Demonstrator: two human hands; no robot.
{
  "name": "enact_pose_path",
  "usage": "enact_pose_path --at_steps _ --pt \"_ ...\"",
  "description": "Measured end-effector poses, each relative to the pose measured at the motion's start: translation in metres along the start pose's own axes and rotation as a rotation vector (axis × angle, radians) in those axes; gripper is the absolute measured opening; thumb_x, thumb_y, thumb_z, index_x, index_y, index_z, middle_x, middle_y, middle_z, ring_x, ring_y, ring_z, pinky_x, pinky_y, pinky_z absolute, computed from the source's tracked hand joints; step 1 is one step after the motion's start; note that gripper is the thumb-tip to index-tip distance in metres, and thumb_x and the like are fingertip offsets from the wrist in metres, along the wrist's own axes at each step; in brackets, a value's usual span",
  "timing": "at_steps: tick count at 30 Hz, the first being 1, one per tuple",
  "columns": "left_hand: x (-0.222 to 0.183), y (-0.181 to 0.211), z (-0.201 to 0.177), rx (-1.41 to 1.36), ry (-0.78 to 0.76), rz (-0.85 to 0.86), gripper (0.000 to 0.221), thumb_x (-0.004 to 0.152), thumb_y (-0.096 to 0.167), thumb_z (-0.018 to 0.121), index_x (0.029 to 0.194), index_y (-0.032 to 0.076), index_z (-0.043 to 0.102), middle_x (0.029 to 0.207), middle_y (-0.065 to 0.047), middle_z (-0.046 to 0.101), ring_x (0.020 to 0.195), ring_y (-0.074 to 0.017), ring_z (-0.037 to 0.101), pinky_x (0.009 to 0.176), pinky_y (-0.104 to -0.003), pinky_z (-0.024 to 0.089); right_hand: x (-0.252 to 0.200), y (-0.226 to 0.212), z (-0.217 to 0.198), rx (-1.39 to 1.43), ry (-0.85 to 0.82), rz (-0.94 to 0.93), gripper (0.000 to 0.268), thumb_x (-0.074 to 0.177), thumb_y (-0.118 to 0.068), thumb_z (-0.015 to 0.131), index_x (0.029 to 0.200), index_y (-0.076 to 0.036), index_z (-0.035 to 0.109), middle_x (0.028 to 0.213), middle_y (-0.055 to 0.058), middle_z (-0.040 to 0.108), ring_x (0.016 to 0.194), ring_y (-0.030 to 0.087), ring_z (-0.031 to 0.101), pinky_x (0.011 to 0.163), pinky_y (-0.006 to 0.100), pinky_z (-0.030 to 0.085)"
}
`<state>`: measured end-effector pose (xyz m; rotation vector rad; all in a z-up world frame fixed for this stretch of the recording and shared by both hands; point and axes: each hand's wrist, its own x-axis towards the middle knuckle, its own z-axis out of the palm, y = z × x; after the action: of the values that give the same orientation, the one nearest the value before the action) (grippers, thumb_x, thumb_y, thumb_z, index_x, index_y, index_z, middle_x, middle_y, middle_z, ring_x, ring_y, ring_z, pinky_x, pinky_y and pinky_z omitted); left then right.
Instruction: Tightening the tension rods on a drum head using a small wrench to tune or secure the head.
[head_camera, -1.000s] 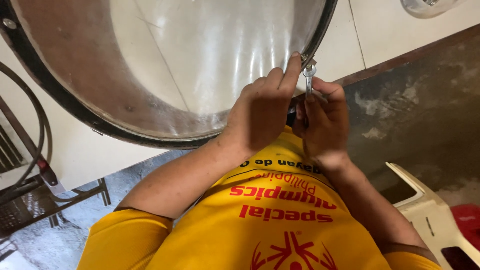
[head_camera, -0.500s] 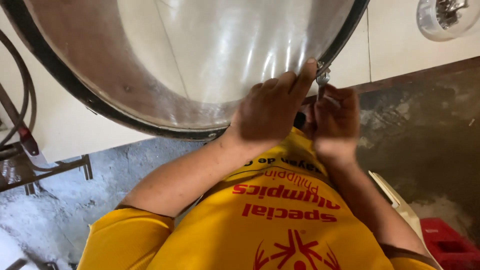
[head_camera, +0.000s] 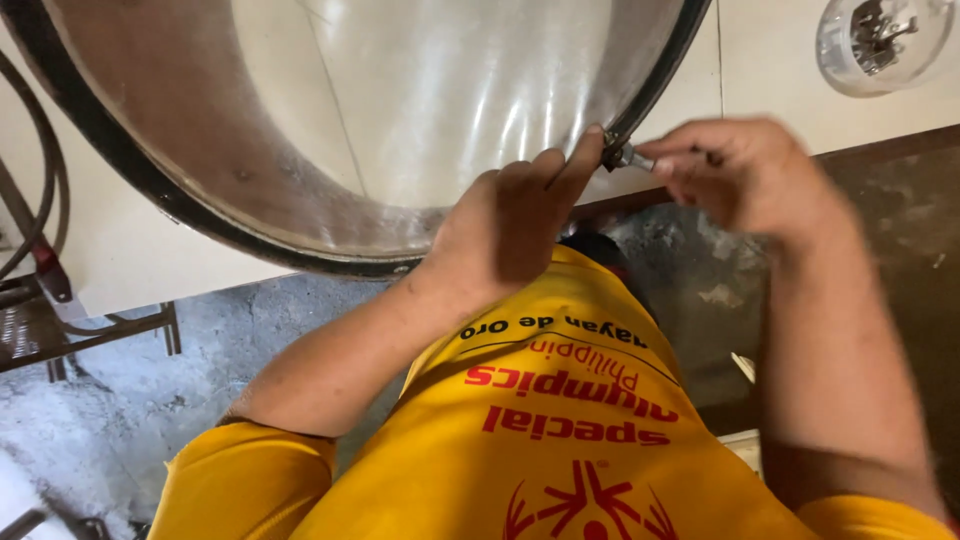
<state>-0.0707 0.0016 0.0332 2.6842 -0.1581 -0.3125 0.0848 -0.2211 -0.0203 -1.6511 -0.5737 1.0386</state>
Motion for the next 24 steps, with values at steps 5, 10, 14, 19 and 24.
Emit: enact_pose_path --at_steps 5,10,14,19,24 --pt "-0.003 0.003 -0.008 -0.234 -0.018 -0.035 0.08 0.084 -0.022 0.061 0.156 -0.003 0.032 0.09 -0.019 0.063 0.068 -0.0312 0.063 0.056 -0.042 0.057 0.031 -0.072 -0.011 -0.99 -0.193 0.282 0.026 0.094 -0.037 0.063 0.112 -0.026 0.078 0.087 0.005 0.078 0.08 0.026 0.068 0.077 0.04 0.049" --pt "-0.005 -0.001 0.009 -0.099 0.039 -0.03 0.075 0.086 -0.011 0.053 0.157 0.001 0.032 0.091 -0.016 0.057 0.066 -0.0343 0.056 0.054 -0.049 0.045 0.014 -0.034 -0.015 -0.838 -0.065 0.093 0.019 0.096 -0.031 0.069 0.108 -0.018 0.078 0.081 0.002 0.074 0.069 0.021 0.063 0.071 0.037 0.047" --pt "-0.007 -0.003 0.012 -0.053 0.078 -0.018 0.081 0.079 -0.012 0.053 0.157 0.002 0.035 0.092 -0.013 0.057 0.065 -0.0297 0.054 0.052 -0.045 0.046 -0.03 -0.017 -0.01 -0.703 0.223 0.125 0.028 0.105 -0.027 0.06 0.122 -0.011 0.074 0.084 0.002 0.067 0.065 0.018 0.054 0.055 0.035 0.04" --pt "-0.005 0.0 0.007 -0.059 -0.008 -0.049 0.074 0.089 -0.002 0.051 0.159 0.005 0.029 0.099 -0.014 0.057 0.071 -0.0318 0.055 0.057 -0.047 0.047 -0.049 -0.025 0.067 -0.325 0.378 0.162 0.031 0.107 -0.008 0.051 0.138 -0.004 0.056 0.089 0.009 0.064 0.068 0.019 0.059 0.05 0.031 0.048" --pt "-0.006 -0.002 0.009 -0.077 -0.007 -0.035 0.07 0.095 0.002 0.051 0.16 0.005 0.027 0.098 -0.014 0.053 0.077 -0.0349 0.055 0.061 -0.05 0.047 -0.054 -0.011 0.117 -0.315 0.539 -0.103 0.026 0.105 -0.001 0.058 0.129 -0.009 0.058 0.081 0.005 0.067 0.066 0.017 0.063 0.059 0.032 0.049"
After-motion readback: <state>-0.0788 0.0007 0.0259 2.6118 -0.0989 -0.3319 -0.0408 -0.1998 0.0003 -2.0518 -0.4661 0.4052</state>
